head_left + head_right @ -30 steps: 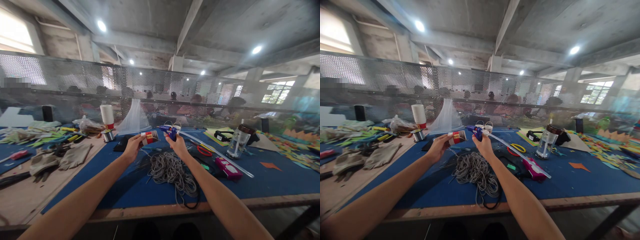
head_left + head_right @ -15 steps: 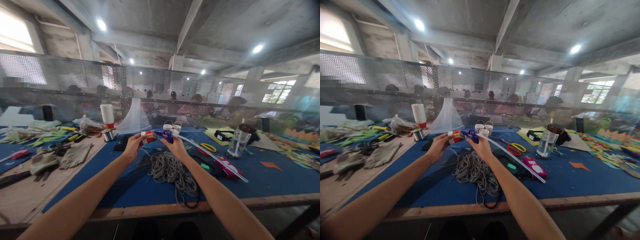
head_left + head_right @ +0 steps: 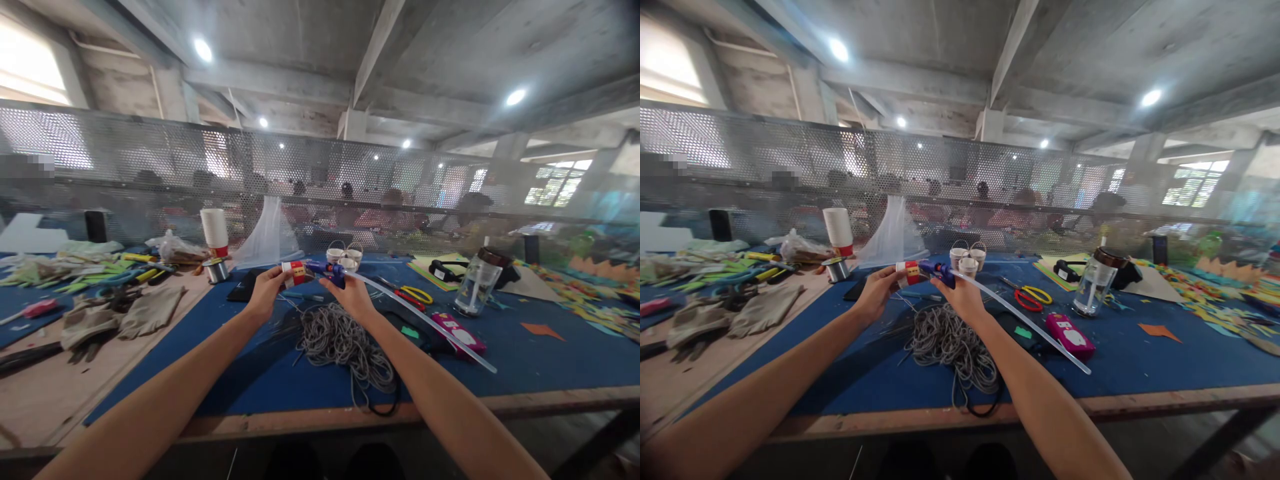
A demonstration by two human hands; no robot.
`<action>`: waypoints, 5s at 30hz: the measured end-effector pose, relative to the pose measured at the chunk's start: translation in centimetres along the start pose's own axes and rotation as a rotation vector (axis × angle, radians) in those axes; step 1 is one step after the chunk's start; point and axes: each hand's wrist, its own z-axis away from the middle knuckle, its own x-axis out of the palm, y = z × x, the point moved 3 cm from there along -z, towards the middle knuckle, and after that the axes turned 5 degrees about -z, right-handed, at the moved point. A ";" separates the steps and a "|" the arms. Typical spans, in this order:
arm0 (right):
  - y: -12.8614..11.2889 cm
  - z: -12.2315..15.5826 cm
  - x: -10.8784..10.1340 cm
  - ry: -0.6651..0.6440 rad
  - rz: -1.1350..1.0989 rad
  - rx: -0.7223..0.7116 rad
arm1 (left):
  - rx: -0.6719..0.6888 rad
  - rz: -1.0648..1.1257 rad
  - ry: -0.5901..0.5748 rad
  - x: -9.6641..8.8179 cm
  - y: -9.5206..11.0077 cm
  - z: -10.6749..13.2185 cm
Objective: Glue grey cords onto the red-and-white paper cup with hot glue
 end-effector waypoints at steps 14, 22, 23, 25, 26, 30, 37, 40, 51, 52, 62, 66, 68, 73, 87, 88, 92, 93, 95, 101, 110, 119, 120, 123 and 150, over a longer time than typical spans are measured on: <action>0.3 0.1 0.1 -0.026 0.083 0.029 | 0.069 -0.060 -0.022 -0.3 -0.2 -0.2; 0.5 0.0 0.2 -0.032 0.097 0.034 | 0.079 -0.071 -0.021 -0.4 -0.4 -0.4; 0.5 0.0 0.1 -0.033 0.097 0.034 | 0.079 -0.070 -0.022 -0.4 -0.4 -0.4; 0.4 0.0 0.1 -0.033 0.101 0.028 | 0.076 -0.068 -0.024 -0.4 -0.4 -0.3; 0.4 0.0 0.1 -0.032 0.101 0.022 | 0.074 -0.067 -0.026 -0.4 -0.4 -0.3; 0.4 0.0 0.1 -0.035 0.094 0.018 | 0.077 -0.072 -0.027 -0.4 -0.3 -0.3; 0.2 0.0 0.0 -0.020 0.114 0.012 | 0.086 -0.066 -0.023 -0.5 -0.3 -0.4; 0.2 0.0 0.0 -0.032 0.102 0.013 | 0.087 -0.066 -0.020 -0.5 -0.4 -0.4; 0.0 0.1 -0.1 -0.041 0.118 0.036 | 0.088 -0.068 -0.024 -0.5 -0.3 -0.4; 0.0 0.1 0.0 -0.040 0.117 0.032 | 0.088 -0.067 -0.023 -0.4 -0.3 -0.4; -0.2 0.2 -0.1 -0.052 0.165 0.025 | 0.099 -0.079 -0.017 -0.7 -0.3 -0.5; -0.2 0.2 -0.2 -0.053 0.183 0.024 | 0.114 -0.078 -0.027 -0.6 -0.1 -0.4; -0.1 0.2 -0.1 -0.054 0.177 0.029 | 0.110 -0.073 -0.030 -0.7 -0.2 -0.4; -0.1 0.2 -0.1 -0.067 0.159 0.026 | 0.109 -0.088 -0.008 -0.9 -0.3 -0.6; 0.2 0.1 0.2 -0.075 0.169 0.025 | 0.110 -0.100 0.010 -1.1 -0.3 -0.7; 0.1 0.1 0.1 -0.077 0.168 0.026 | 0.117 -0.109 0.014 -1.2 -0.3 -0.7; -0.2 0.2 0.0 -0.084 0.176 0.022 | 0.121 -0.118 0.009 -1.3 -0.4 -0.8; -0.3 0.2 0.0 -0.085 0.179 0.021 | 0.122 -0.115 0.007 -1.3 -0.4 -0.8; -0.3 0.2 0.0 -0.090 0.188 0.019 | 0.123 -0.111 0.000 -1.3 -0.5 -0.9; -0.3 0.4 0.1 -0.117 0.230 0.019 | 0.127 -0.117 0.002 -1.2 -0.3 -0.8; -0.2 0.4 0.2 -0.117 0.211 0.015 | 0.143 -0.144 0.046 -1.4 -0.1 -1.0; -0.2 0.3 0.1 -0.106 0.233 -0.007 | 0.126 -0.113 0.021 -1.2 0.0 -0.8; -0.3 0.3 0.1 -0.106 0.236 -0.008 | 0.114 -0.104 0.016 -1.2 -0.1 -0.8; -0.3 0.3 0.1 -0.115 0.250 -0.001 | 0.098 -0.090 0.010 -1.3 -0.2 -0.9; 0.5 -0.3 -0.3 -0.075 -0.332 0.231 | -0.020 -0.066 0.032 -1.1 -0.5 -0.8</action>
